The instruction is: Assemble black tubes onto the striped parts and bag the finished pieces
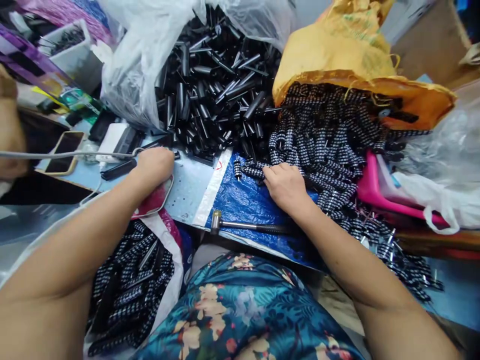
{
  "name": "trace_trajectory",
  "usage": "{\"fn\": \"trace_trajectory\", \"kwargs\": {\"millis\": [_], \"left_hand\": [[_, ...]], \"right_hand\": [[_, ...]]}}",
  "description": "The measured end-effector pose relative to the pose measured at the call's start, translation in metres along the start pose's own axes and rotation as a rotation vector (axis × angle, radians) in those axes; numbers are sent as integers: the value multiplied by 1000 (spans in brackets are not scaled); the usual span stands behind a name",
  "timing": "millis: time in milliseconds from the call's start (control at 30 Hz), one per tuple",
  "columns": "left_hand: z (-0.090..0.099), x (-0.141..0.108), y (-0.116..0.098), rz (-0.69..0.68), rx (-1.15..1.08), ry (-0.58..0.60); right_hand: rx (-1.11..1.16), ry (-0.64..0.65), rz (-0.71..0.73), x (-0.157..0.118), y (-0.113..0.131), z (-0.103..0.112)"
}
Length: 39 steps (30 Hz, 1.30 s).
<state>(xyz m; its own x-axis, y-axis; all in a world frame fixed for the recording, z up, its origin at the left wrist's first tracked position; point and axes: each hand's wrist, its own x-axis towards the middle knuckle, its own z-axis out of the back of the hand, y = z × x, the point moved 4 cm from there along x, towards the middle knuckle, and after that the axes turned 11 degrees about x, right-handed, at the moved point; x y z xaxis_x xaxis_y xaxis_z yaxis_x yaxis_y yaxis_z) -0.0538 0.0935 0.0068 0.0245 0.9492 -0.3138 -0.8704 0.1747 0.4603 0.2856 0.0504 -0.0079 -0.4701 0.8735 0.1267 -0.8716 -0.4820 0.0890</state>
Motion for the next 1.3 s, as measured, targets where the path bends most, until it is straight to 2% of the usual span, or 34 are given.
{"fn": "trace_trajectory", "kwargs": {"millis": [133, 200, 267, 367, 500, 567, 633, 733, 800, 867, 933, 1000, 1167, 1300], "left_hand": [[-2, 2, -1, 43, 9, -96], [-3, 5, -2, 62, -8, -133], [-4, 8, -3, 67, -38, -129], [-3, 9, -4, 104, -77, -107], [7, 3, -6, 128, -159, -151], [13, 1, -7, 114, -330, -194], [17, 2, -1, 174, -681, -273], [14, 8, 18, 325, -1169, -389], [9, 11, 32, 386, -1256, -420], [5, 14, 38, 364, -1046, -349], [-1, 17, 34, 305, -715, -210], [-7, 18, 29, 280, -503, -103], [-12, 24, 26, 248, -403, -52], [-18, 32, 30, 205, -178, 38]], "right_hand": [[145, -131, 92, -9, 2, 5], [342, -238, 102, -23, 2, 14], [597, -363, 52, -41, 2, 23], [1018, -504, -219, -65, -2, 24], [1644, -589, -650, -81, 0, 7], [1884, -562, -818, -81, 8, 0], [2049, -431, -936, -80, 20, -4], [2164, -248, -974, -81, 34, -6], [2177, -202, -978, -84, 39, -7], [2176, -183, -994, -87, 42, -9], [2183, -160, -1004, -88, 45, -12], [2199, -128, -995, -87, 49, -13], [2213, -152, -962, -87, 49, -12], [2219, -209, -939, -88, 45, -11]]}}
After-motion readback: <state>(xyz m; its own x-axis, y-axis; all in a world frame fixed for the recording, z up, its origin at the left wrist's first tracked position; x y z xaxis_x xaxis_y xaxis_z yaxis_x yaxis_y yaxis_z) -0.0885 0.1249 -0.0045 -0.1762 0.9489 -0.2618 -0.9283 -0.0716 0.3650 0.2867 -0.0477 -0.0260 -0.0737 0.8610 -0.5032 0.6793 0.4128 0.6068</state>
